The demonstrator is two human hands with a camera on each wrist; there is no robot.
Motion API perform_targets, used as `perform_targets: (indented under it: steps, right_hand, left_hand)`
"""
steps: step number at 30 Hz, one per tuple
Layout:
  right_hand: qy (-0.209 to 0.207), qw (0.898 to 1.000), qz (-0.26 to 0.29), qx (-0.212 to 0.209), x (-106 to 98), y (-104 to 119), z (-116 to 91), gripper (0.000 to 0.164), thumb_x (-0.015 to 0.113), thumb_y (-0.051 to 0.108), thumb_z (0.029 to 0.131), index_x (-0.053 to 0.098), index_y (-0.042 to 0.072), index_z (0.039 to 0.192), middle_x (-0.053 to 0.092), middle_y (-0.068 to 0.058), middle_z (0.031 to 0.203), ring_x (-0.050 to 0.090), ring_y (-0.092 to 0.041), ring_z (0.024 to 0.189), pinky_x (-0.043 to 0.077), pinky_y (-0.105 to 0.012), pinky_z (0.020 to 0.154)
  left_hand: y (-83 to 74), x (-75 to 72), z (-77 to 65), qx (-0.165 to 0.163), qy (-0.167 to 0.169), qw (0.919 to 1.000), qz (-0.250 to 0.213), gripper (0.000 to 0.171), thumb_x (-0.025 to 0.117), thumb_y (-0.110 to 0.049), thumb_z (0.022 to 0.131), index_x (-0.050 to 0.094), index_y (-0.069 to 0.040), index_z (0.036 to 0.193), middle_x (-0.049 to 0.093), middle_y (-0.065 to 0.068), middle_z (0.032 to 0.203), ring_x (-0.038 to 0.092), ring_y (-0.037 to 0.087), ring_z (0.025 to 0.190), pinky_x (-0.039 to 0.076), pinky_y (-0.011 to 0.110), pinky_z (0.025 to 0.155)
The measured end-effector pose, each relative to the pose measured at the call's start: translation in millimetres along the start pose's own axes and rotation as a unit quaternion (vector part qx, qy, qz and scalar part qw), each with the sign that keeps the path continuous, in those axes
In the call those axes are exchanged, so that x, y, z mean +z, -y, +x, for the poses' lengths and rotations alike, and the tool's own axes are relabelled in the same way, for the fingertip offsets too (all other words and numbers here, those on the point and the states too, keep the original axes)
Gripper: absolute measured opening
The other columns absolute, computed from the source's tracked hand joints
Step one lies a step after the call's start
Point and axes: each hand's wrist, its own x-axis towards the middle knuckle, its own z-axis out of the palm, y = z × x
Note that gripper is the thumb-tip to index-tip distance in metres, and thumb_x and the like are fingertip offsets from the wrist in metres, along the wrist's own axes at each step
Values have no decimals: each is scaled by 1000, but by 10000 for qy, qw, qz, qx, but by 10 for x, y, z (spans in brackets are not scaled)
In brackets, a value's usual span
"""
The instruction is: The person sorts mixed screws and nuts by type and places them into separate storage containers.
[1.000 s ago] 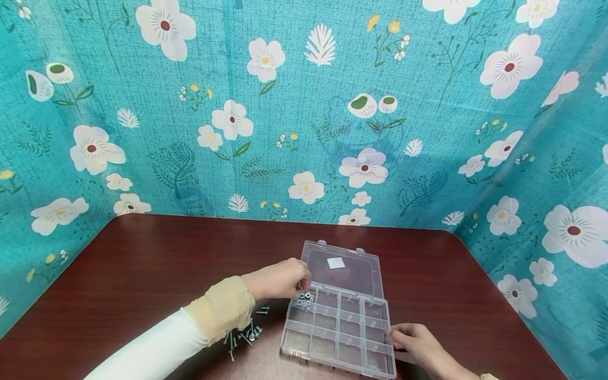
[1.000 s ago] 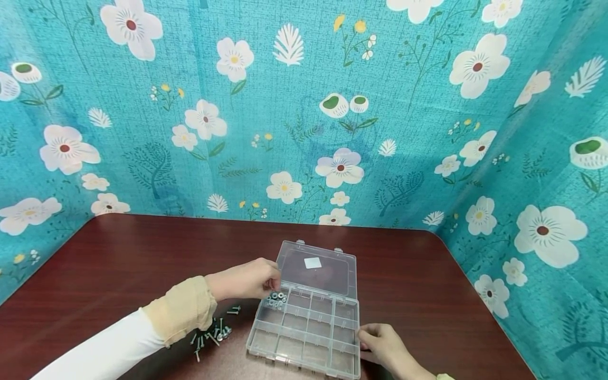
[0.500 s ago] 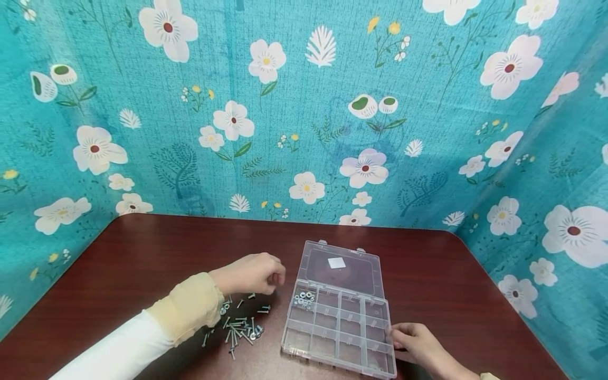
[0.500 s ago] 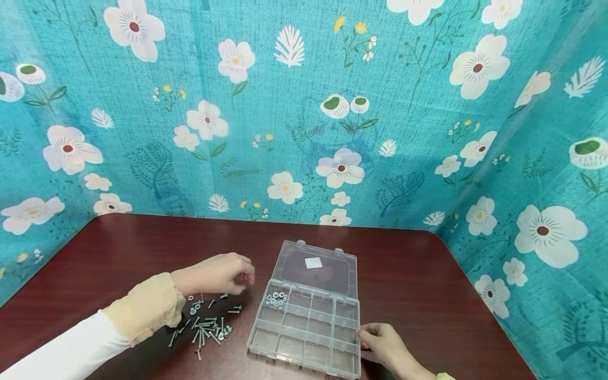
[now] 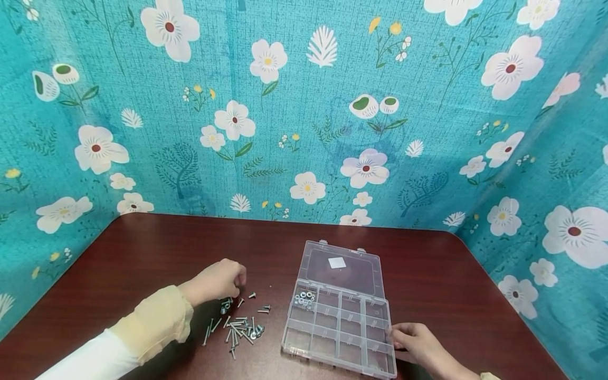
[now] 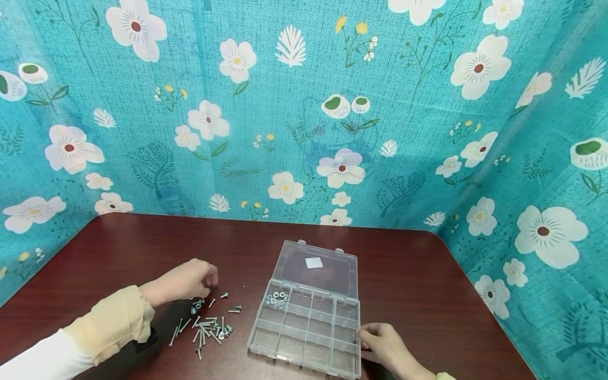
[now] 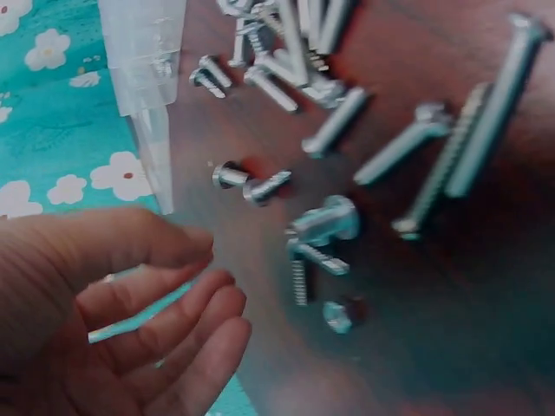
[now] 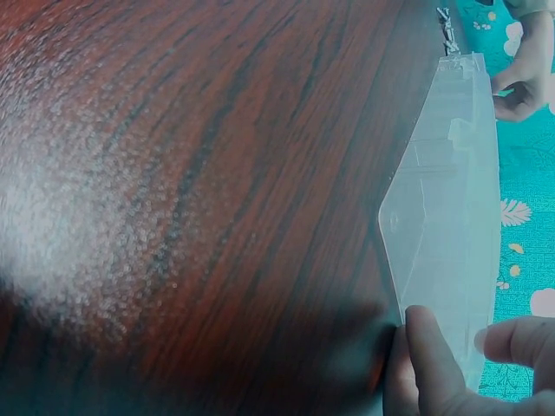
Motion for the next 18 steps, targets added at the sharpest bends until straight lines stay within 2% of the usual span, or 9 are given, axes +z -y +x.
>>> perform_targets:
  steps: [3,6,9,13,18]
  right_hand:
    - [-48,10000,-4,46,7,0,3,45,46,12,93,41,-29,111,61,-12,94,57,-16,84,54,-42,79]
    - [-60,10000,15,60,9,-4,5,45,47,11,92,41,-29,112,61,-11,94,57,-16,83,54,-41,79]
    - [-32,10000,23,32,6,-6,4,45,46,11,93,40,-29,112,60,-11,94,57,-16,83,54,-41,79]
    - [-24,10000,17,27,3,-1,2,46,46,11,93,39,-30,112,61,-11,93,57,-16,83,54,-41,79]
    - [-47,10000,5,88,4,7,11,46,46,12,94,40,-30,112,62,-13,95,58,-17,85,54,-42,79]
  left_hand:
    - [36,17,-35,-398,-167,9990,-123,15,69,2,69,59,-8,74,55,1,66,48,14,56,43,29,51]
    - [72,25,-66,-818,-196,9962,-234,14,68,1,70,58,-7,73,54,2,65,49,13,51,41,27,48]
    - [116,35,-96,-1037,-215,9943,-153,15,70,-2,69,57,-7,73,54,2,65,49,13,53,41,28,50]
    - [176,61,-122,-1016,-308,9943,42,18,71,-2,64,55,-9,68,51,0,63,45,13,55,40,28,52]
    - [224,104,-129,-966,-349,9947,29,20,71,-1,60,53,-10,62,48,-3,58,43,11,53,39,26,51]
